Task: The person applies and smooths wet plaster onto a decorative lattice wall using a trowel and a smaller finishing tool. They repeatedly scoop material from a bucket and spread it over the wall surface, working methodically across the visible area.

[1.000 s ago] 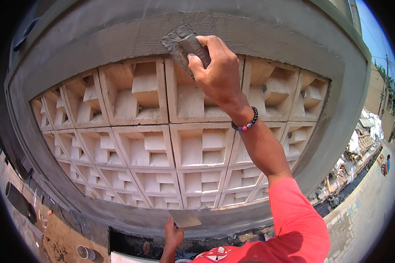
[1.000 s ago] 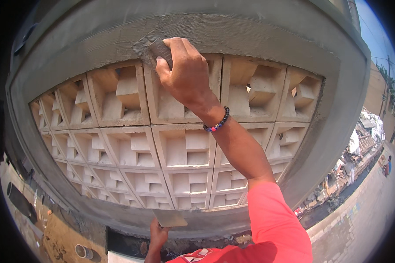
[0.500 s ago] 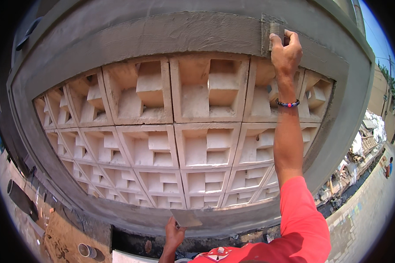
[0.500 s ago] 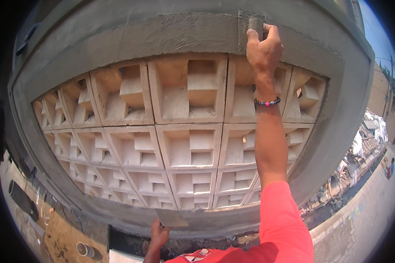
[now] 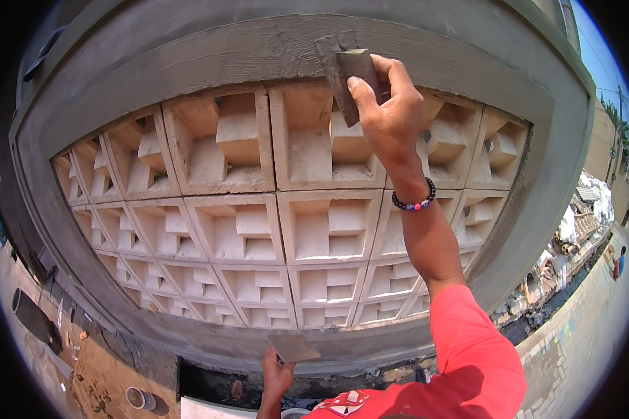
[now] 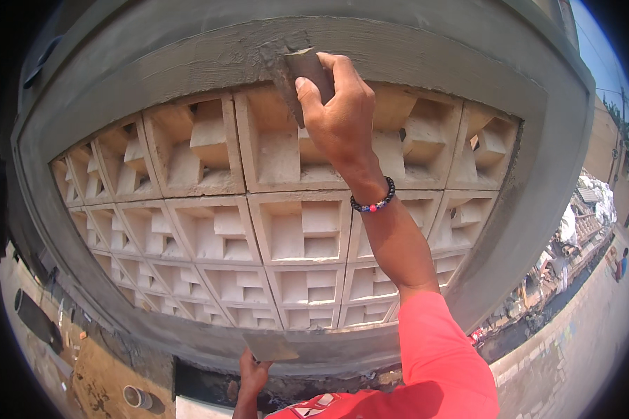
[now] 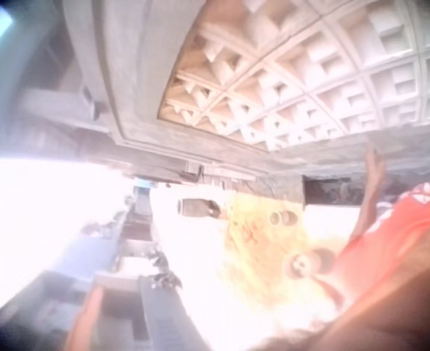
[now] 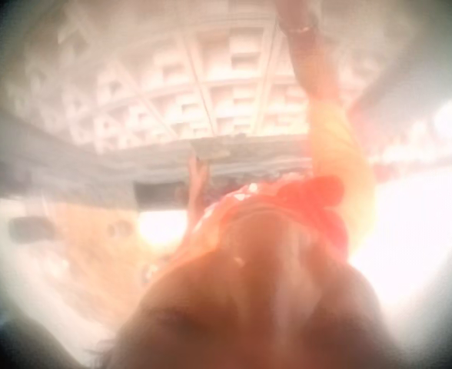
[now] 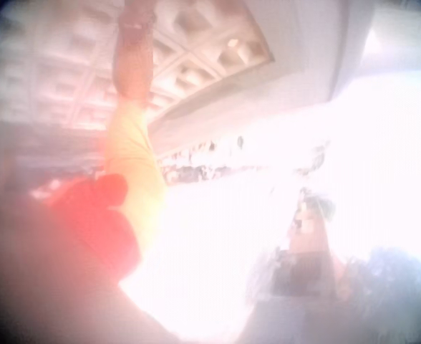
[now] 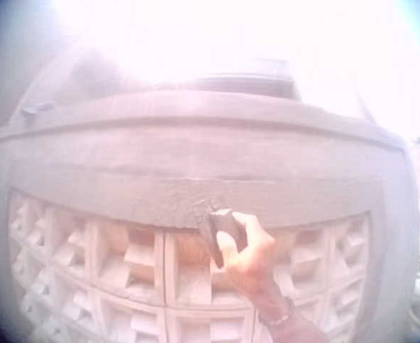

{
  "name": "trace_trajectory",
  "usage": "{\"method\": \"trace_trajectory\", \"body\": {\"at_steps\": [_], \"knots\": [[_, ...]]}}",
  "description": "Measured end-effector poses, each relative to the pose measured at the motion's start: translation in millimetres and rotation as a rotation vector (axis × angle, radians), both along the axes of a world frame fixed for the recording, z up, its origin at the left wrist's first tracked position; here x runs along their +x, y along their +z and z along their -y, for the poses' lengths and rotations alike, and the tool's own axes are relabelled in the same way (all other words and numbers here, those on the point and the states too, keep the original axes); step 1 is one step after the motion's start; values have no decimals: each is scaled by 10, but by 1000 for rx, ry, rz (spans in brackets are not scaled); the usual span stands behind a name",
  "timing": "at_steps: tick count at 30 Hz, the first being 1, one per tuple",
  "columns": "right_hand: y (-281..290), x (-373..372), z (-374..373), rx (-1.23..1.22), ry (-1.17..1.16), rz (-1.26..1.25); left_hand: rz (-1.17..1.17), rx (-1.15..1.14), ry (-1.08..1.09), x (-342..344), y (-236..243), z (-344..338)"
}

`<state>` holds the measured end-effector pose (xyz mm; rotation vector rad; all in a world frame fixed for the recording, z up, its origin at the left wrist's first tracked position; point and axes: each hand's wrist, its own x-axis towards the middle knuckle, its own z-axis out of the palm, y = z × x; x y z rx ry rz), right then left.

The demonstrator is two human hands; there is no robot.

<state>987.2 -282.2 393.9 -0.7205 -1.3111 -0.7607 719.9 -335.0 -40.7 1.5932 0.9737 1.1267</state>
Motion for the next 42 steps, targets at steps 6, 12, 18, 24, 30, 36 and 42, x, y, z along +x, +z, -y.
{"method": "trace_trajectory", "body": {"at_steps": [6,12,18,24,30,36,42], "knots": [[214,1402,553,198,-339,-472,-100,55,-23,-105,-213,-114],[123,500,-43,-4,-384,-237,-86,35,-35,4,-75,-99],[-256,-673,-503,-380,61,248,-47,29,-37,110,102,15],[-12,296,180,-11,26,-89,-3,-24,-13,38,-103,46],[540,1924,794,216,-392,-432,-47,-8,-8,1,-135,40],[390,1148,245,152,-458,-276,-131,21,-21,101,-84,31],[-153,-243,-354,-335,68,240,-114,-19,-54,307,-172,72]]}}
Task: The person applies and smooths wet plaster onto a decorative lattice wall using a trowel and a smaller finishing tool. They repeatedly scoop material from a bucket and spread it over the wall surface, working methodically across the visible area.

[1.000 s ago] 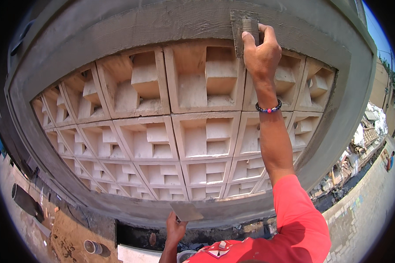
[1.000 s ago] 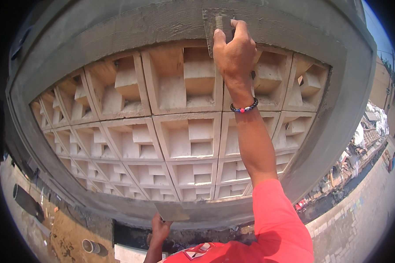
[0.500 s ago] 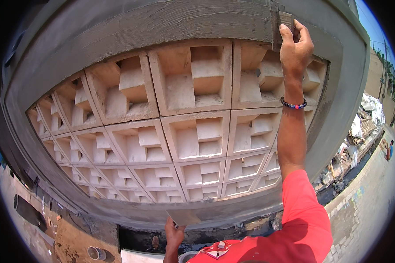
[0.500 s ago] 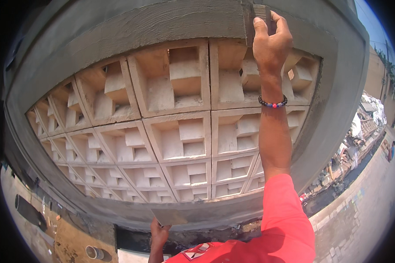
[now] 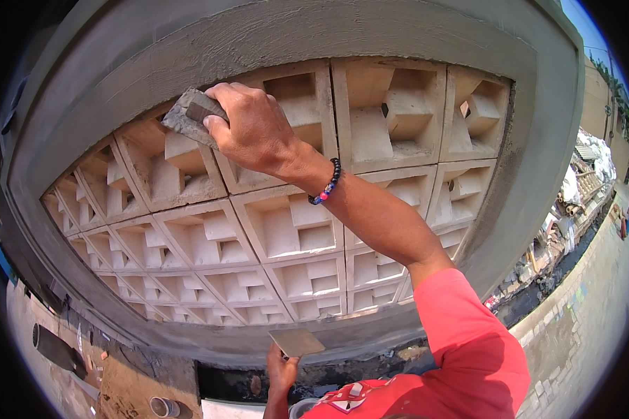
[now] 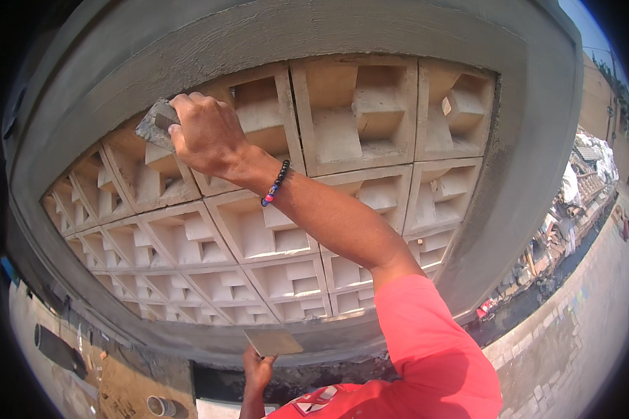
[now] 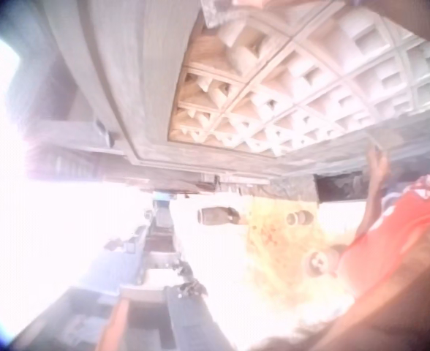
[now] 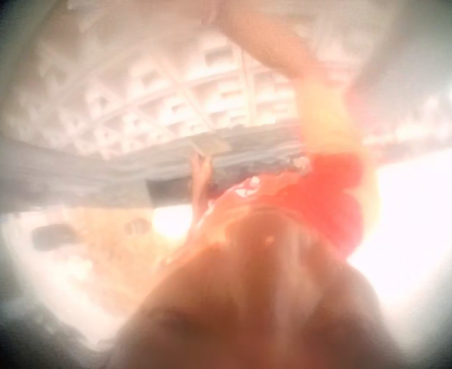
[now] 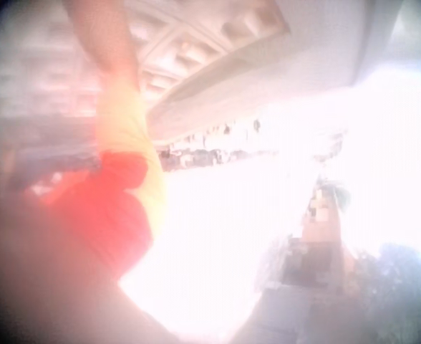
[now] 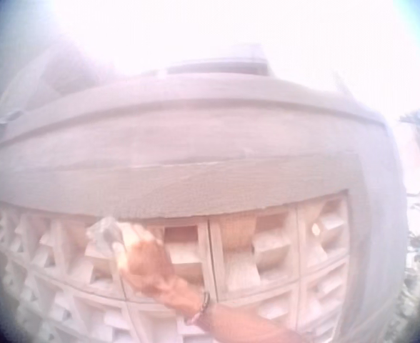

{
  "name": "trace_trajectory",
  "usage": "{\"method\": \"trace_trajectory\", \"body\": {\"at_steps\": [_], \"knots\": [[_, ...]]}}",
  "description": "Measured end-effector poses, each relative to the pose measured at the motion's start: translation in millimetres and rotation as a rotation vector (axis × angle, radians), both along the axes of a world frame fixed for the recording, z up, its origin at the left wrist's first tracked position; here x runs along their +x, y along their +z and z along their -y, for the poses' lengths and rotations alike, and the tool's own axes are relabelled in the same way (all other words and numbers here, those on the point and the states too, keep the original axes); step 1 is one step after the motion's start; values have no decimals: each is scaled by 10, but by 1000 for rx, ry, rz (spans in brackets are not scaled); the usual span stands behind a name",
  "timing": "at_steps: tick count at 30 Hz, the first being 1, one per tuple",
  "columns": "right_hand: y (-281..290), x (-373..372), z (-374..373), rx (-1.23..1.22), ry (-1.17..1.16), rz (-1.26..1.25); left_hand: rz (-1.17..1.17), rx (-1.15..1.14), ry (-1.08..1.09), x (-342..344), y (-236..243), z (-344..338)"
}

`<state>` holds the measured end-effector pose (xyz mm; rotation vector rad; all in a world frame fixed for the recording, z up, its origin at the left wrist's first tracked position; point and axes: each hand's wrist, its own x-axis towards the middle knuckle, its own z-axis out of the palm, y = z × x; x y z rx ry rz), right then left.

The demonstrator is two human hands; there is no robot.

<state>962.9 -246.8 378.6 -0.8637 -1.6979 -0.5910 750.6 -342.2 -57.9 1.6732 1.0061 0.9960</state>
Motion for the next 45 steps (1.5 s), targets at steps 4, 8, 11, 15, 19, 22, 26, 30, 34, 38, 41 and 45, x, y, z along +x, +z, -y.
{"method": "trace_trajectory", "body": {"at_steps": [4,8,11,15,19,22,26,30,34,38,41,45], "knots": [[-127,367,524,-108,304,-214,21,-9,18,94,37,61],[-69,1530,1284,106,297,-619,92,-73,14,182,129,148],[131,2576,1708,519,-71,-603,141,-136,-19,277,155,142],[445,3711,1972,618,-324,-629,109,-118,-24,439,311,181],[498,3734,1758,520,-412,-586,69,-57,-84,582,137,91],[284,2718,1220,649,-614,-246,42,-45,-125,757,273,131],[-112,1585,993,231,-45,-80,-6,-27,-167,853,90,104],[-131,1916,1486,114,175,-315,46,-43,-149,971,405,287],[87,2956,2275,319,-202,-434,13,-51,-137,971,402,306],[293,4378,2877,435,-360,-331,58,-123,-175,1036,388,348],[553,4698,3231,359,-646,-216,-20,-114,-216,1203,466,366],[799,4959,3107,141,-469,-317,-85,-104,-233,1405,442,426]]}}
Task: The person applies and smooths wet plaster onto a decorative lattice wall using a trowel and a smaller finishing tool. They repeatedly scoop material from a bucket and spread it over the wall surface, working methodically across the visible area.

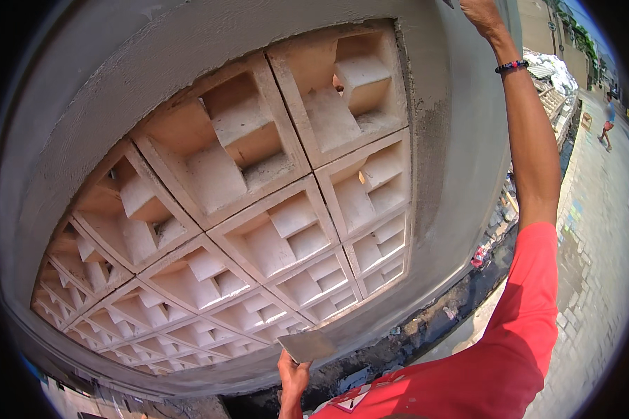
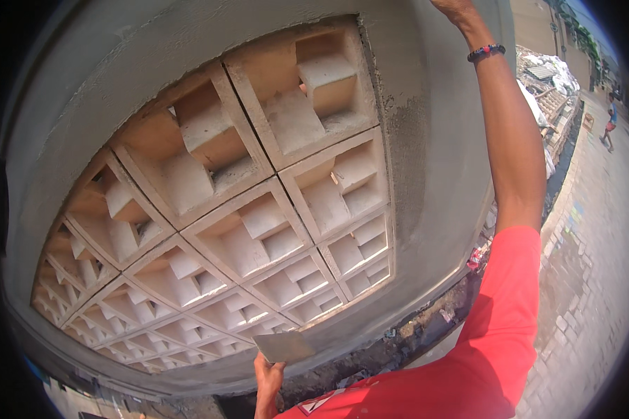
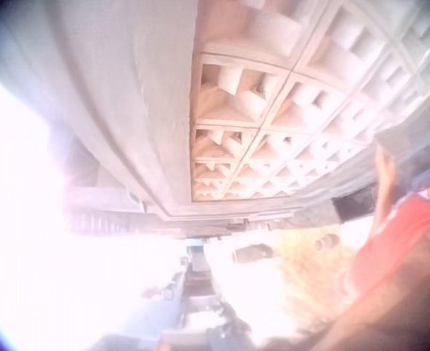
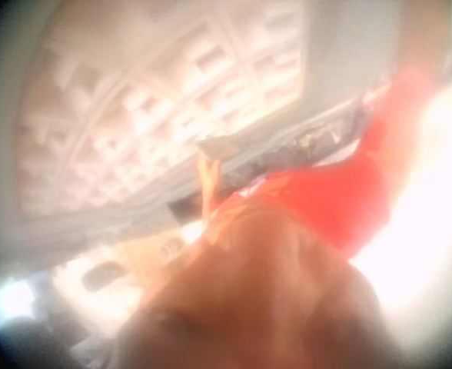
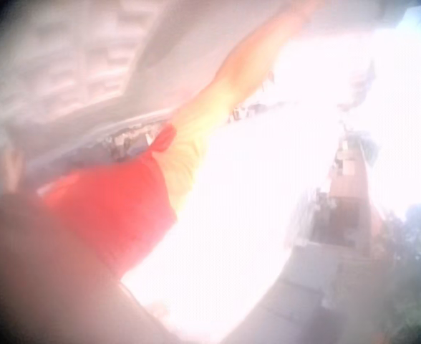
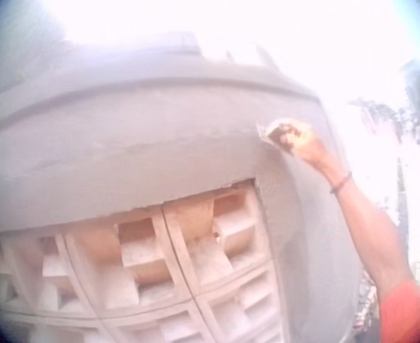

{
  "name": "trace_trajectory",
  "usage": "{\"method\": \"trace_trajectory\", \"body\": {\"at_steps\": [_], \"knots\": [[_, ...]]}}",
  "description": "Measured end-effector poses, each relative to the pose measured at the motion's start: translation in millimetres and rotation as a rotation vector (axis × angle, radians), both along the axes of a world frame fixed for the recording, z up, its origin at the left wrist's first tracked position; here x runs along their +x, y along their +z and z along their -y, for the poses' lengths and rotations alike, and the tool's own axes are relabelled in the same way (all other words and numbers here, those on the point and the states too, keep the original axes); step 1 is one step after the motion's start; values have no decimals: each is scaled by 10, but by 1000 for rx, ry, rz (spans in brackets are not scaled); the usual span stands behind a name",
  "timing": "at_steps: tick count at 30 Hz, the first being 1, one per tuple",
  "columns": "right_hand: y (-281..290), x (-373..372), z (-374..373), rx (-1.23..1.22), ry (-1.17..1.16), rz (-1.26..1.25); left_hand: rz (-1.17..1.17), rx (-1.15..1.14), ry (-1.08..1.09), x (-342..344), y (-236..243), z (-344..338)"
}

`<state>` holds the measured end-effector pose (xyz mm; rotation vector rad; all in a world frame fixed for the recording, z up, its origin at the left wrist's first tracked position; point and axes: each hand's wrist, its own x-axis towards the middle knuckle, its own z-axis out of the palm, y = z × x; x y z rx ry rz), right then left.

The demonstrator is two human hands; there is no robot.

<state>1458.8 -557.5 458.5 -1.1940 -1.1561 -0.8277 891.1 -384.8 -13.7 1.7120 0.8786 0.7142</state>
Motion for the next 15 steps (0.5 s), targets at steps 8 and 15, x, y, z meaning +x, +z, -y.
{"method": "trace_trajectory", "body": {"at_steps": [8,15], "knots": [[-907,4,30,-255,-220,459,49,-4,-99,314,-203,21],[-2510,-391,215,-615,-73,339,-7,-13,-122,360,-29,26]]}}
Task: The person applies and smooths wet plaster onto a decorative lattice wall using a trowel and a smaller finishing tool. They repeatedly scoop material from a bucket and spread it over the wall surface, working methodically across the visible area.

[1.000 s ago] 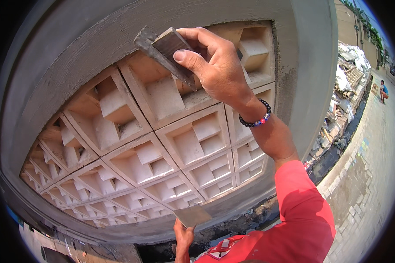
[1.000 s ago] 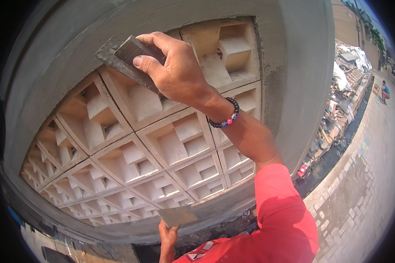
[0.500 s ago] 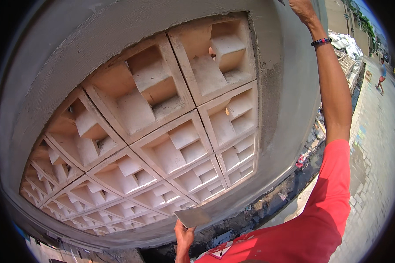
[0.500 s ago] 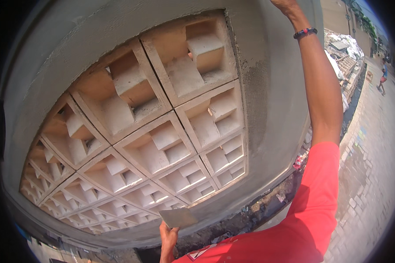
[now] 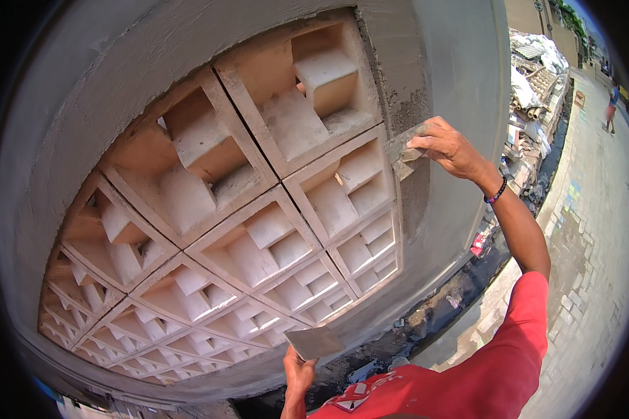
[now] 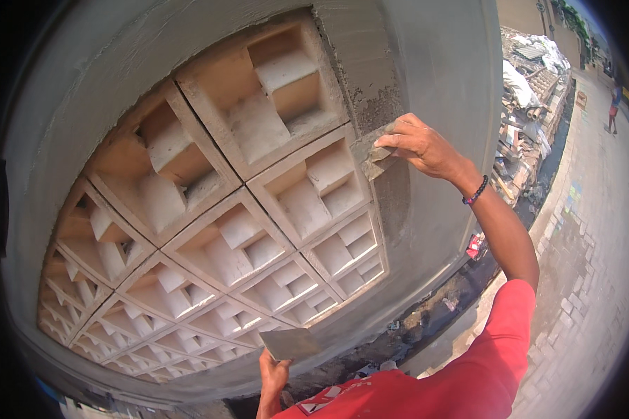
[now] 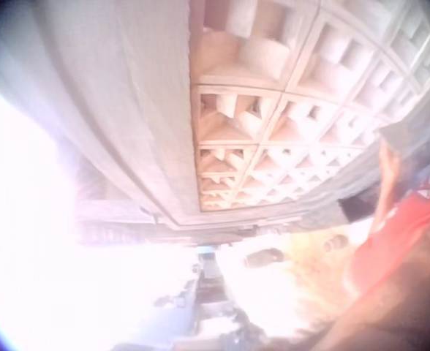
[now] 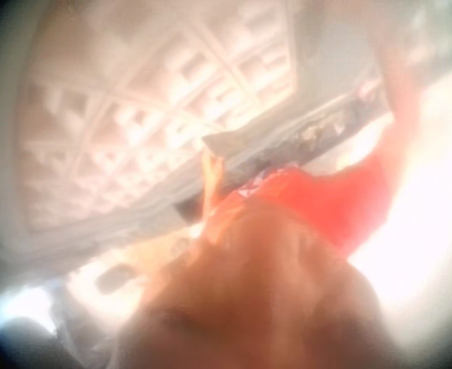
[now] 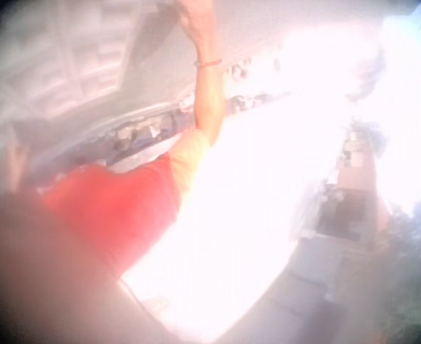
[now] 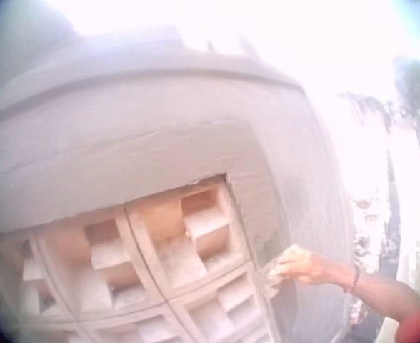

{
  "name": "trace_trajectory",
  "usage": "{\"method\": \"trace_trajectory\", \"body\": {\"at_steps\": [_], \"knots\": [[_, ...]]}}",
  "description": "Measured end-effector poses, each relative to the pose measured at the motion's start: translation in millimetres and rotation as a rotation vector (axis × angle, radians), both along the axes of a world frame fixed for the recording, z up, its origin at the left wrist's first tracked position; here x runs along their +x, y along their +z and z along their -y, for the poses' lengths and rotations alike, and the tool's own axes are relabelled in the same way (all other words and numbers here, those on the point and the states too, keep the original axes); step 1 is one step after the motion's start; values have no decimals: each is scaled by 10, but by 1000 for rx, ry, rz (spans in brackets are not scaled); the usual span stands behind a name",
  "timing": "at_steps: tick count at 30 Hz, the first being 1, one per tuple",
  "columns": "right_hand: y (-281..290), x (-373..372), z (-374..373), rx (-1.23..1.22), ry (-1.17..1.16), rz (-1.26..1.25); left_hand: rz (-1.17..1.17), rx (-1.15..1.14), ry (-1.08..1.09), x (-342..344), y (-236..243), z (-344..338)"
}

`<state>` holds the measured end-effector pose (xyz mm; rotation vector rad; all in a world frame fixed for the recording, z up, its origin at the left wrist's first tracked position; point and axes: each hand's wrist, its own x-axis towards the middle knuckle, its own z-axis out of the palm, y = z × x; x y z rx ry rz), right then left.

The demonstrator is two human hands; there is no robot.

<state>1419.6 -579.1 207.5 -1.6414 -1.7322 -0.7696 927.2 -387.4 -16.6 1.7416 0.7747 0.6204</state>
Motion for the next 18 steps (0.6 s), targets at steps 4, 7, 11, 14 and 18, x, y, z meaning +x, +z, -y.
{"method": "trace_trajectory", "body": {"at_steps": [4,7,11,14,18], "knots": [[131,-64,112,106,86,-304,-31,18,2,-3,62,-25],[680,49,146,388,309,-705,-35,41,-5,-36,-32,-72],[1103,269,177,473,421,-757,-24,73,-5,23,90,39],[1016,319,149,473,400,-747,-8,56,17,-15,-9,36],[950,236,51,521,195,-474,25,25,49,-83,-117,35]]}}
